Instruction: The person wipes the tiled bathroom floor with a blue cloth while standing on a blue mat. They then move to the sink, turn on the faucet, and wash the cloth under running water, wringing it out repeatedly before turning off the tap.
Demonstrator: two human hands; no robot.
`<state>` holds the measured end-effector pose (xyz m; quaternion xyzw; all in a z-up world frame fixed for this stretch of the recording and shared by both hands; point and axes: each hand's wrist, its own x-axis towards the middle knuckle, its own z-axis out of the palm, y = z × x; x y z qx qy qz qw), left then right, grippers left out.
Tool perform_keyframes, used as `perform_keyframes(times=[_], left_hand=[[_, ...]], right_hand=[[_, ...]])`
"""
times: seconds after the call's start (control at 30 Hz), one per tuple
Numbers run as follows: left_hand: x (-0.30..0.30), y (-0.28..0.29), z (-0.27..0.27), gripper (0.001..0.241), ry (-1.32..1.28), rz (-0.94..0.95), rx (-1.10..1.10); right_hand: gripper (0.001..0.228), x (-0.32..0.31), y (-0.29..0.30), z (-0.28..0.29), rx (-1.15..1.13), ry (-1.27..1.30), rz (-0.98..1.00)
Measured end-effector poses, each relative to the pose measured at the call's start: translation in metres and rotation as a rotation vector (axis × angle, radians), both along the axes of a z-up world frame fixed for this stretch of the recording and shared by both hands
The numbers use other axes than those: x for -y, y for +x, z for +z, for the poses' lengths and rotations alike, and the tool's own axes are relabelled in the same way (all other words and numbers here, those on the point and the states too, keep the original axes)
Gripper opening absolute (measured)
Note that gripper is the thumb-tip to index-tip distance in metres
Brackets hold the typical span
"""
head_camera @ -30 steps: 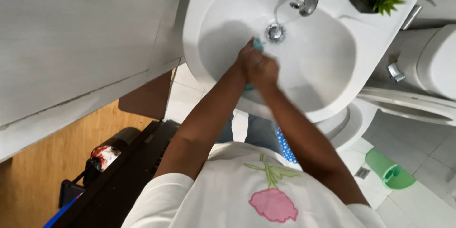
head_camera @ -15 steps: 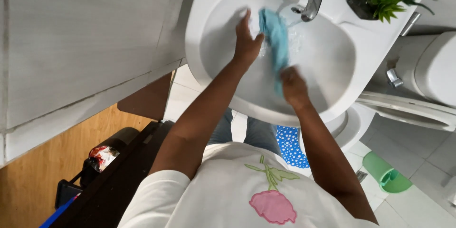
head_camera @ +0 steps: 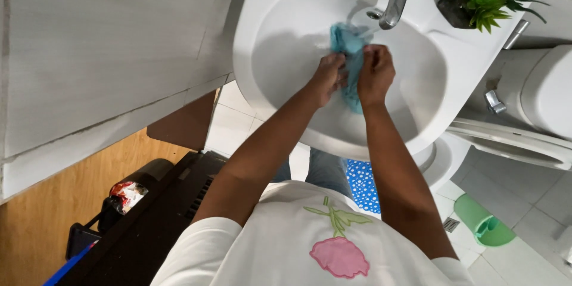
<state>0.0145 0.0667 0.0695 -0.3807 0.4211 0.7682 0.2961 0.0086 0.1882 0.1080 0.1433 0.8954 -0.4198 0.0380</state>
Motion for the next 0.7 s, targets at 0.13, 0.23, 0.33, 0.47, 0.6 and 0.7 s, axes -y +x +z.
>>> perform_keyframes(times=[0.13,0.23,0.33,0.47,0.6,0.7], left_hand=[[0.016,-0.024,0.056,0.099,0.076,0.021,-0.013],[0.001,-0.036,-0.035,0.068,0.286,0.217,0.009],[-0.020,0.003,-0.118,0.091,0.207,0.083,-0.352],[-0.018,-0.012,0.039,0.089,0.137,-0.018,-0.193],[0.005,-0.021,0.125,0.062,0.006,0.009,-0.016],[0.039,-0.015,0.088,0.043,-0.157,0.108,-0.201]], right_hand=[[0.029,0.031,0.013,0.037,-0.084,-0.127,0.037],[0.010,0.055,0.037,0.057,-0.117,-0.207,0.174],[0.037,0.049,0.031,0.035,-0.146,0.078,0.237],[0.043,0.018,-0.009,0.010,-0.051,0.201,0.098],[0.042,-0.004,-0.034,0.046,-0.195,0.061,0.087],[0.035,-0.016,-0.025,0.044,-0.292,0.008,0.128]])
